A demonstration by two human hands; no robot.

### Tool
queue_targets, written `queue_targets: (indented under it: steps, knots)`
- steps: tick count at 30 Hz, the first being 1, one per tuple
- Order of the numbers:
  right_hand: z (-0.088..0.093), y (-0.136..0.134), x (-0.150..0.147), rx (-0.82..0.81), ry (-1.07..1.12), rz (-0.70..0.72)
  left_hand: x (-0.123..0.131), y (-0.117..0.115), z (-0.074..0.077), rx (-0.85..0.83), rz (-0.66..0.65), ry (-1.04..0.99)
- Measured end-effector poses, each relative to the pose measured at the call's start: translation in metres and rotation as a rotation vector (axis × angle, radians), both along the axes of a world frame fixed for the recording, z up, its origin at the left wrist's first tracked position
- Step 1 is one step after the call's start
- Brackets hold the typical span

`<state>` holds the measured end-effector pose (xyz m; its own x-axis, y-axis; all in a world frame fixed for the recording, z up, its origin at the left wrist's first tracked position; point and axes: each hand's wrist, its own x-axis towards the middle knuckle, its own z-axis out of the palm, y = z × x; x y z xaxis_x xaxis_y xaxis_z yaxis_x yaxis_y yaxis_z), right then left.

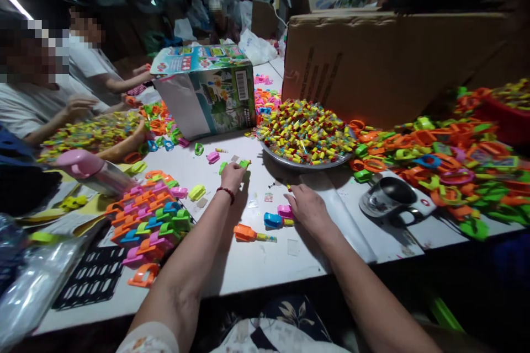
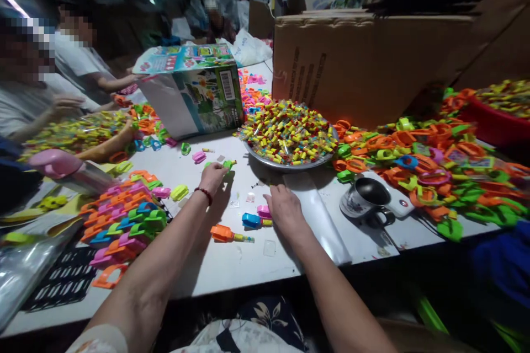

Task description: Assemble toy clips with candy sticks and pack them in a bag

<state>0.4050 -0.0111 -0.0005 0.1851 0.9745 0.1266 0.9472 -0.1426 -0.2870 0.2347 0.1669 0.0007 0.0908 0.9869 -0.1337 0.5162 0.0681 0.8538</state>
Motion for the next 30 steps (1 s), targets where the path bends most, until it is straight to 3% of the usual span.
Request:
queue_targets:
  steps: [5, 10, 12, 15, 17, 21, 30]
  knots:
    - [-0.013, 0.038, 0.008, -0.123, -0.025, -0.094, -0.018, -0.052, 0.024, -0.047, -0.090, -0.292]
    - [-0.011, 0.031, 0.006, -0.086, 0.044, -0.147, -0.043, -0.112, 0.038, -0.277, -0.201, -0.706]
    - [-0.004, 0.020, 0.002, 0.017, 0.172, -0.116, -0.053, -0.130, 0.039, -0.335, -0.208, -0.822]
    - [0.007, -0.002, -0.010, 0.259, 0.584, -0.006, -0.066, -0.151, 0.038, -0.384, -0.238, -0.931]
    - [0.015, -0.018, -0.022, 0.306, 0.875, 0.046, -0.072, -0.163, 0.037, -0.347, -0.250, -0.885]
    - [0.032, -0.045, -0.045, 0.165, 1.294, 0.190, -0.080, -0.178, 0.034, -0.086, -0.304, -0.641]
    - [0.050, -0.070, -0.067, -0.029, 1.298, 0.323, -0.085, -0.194, 0.039, 0.463, -0.423, -0.198]
